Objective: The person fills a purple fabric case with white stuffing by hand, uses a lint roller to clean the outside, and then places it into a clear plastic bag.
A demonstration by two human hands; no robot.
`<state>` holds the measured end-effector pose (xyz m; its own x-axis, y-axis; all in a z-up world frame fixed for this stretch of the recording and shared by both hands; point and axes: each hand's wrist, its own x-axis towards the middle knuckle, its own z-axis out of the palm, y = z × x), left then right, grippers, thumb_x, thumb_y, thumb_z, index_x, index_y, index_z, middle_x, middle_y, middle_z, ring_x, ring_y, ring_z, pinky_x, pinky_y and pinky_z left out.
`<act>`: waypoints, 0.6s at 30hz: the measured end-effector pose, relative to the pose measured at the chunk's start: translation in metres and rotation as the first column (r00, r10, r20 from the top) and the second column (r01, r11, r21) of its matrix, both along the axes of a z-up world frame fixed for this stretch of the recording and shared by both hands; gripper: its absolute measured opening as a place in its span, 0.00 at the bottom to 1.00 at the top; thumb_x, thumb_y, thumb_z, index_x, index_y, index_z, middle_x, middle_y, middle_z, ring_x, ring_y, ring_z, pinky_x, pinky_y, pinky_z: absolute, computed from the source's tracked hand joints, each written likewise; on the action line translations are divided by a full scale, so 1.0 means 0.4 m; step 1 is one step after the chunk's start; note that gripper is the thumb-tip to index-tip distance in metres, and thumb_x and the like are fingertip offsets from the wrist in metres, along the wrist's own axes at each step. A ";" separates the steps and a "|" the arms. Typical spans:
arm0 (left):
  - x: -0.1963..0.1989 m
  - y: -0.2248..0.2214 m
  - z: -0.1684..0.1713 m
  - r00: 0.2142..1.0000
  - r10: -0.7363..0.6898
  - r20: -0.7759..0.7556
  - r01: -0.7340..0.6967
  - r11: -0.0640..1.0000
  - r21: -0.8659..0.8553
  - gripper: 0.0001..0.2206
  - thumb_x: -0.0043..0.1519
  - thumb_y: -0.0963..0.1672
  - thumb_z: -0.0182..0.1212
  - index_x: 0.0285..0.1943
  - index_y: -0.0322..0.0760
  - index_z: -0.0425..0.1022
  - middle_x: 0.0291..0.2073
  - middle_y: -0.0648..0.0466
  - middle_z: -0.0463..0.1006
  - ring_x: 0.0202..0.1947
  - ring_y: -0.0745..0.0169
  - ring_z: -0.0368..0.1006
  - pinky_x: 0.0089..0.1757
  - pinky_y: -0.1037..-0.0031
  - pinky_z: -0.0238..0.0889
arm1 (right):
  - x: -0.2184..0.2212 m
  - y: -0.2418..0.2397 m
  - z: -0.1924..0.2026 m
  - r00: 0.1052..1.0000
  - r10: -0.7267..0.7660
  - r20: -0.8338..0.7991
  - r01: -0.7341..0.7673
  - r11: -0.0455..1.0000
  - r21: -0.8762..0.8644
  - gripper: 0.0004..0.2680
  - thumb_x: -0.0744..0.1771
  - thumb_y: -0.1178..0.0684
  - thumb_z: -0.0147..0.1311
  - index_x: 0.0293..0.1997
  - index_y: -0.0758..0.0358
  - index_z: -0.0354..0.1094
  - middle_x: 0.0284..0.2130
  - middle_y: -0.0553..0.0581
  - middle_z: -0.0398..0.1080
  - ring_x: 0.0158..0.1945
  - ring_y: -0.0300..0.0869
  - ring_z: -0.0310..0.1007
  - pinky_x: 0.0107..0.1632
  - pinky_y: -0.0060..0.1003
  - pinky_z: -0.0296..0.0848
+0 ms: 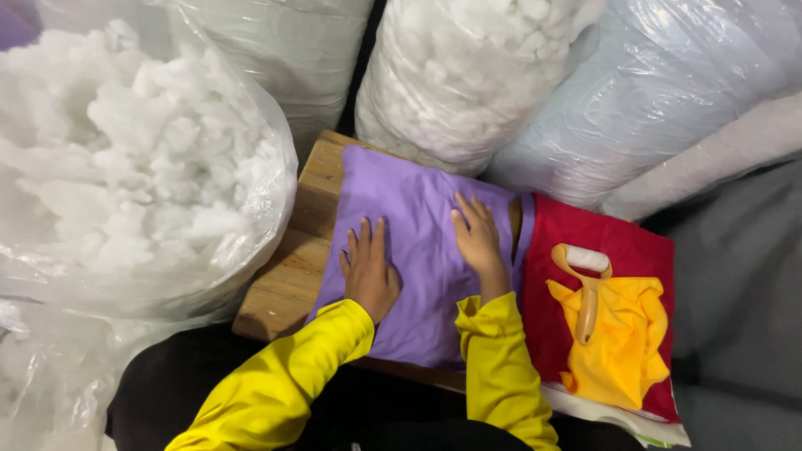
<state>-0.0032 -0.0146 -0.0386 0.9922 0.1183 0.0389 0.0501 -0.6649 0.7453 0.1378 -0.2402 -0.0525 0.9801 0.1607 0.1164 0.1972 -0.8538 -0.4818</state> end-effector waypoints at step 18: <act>-0.040 0.052 0.133 0.800 0.326 0.504 -0.036 0.864 -0.503 0.24 0.73 0.44 0.39 0.78 0.29 0.51 0.74 0.36 0.54 0.76 0.36 0.48 0.71 0.53 0.38 | -0.461 0.343 -0.013 0.960 0.276 0.048 -0.265 0.951 -0.160 0.23 0.68 0.45 0.46 0.73 0.53 0.57 0.74 0.58 0.51 0.78 0.58 0.38 0.72 0.67 0.24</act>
